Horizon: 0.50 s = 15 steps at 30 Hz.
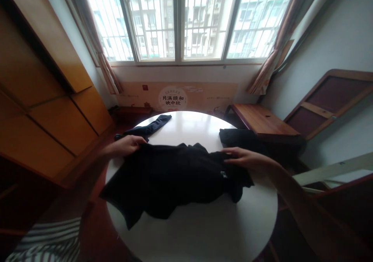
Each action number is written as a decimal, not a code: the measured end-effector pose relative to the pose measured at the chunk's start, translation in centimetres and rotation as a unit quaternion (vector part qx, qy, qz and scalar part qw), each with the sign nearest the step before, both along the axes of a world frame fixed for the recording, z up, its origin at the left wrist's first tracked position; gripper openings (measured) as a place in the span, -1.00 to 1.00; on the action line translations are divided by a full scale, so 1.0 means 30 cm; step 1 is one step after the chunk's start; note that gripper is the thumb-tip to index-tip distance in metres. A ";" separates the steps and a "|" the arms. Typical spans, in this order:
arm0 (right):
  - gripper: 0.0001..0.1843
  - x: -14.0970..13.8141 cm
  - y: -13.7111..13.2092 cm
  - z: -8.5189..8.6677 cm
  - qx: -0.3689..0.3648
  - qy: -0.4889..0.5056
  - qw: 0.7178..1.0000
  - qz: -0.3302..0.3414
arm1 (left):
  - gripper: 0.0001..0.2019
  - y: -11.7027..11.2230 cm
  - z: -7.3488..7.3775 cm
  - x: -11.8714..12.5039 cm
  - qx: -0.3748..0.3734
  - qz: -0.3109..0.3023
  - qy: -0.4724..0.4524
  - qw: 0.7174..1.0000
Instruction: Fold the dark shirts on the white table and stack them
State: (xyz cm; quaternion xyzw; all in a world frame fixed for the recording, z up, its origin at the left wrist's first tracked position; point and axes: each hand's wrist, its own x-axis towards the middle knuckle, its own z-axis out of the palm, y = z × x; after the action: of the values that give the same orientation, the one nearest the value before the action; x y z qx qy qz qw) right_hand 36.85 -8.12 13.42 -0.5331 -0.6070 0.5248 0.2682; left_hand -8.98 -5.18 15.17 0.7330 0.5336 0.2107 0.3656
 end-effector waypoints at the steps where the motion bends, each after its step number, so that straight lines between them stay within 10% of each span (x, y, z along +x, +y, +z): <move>1: -0.63 -0.011 0.010 -0.054 -0.008 -0.034 0.999 0.008 | -0.73 0.015 -0.059 0.019 -0.025 -0.019 0.013 0.999; 5: -0.68 -0.053 0.039 -0.212 -0.018 -0.134 0.991 0.020 | -0.66 0.020 -0.271 0.105 -0.007 0.025 0.006 1.000; 8: -0.64 -0.075 0.045 -0.237 0.026 -0.141 0.990 -0.006 | -0.59 -0.004 -0.335 0.157 0.033 0.025 0.003 0.999; 15: -0.56 -0.056 -0.002 -0.084 0.133 0.042 0.990 -0.010 | -0.60 -0.004 -0.209 0.187 0.150 -0.003 -0.132 0.980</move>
State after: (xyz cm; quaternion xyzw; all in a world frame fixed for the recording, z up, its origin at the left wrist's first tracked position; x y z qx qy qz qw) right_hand 35.17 -8.20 10.90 -0.4766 -0.6543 0.4583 0.3671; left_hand -3.37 -5.29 8.91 0.7469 0.4405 0.3820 0.3197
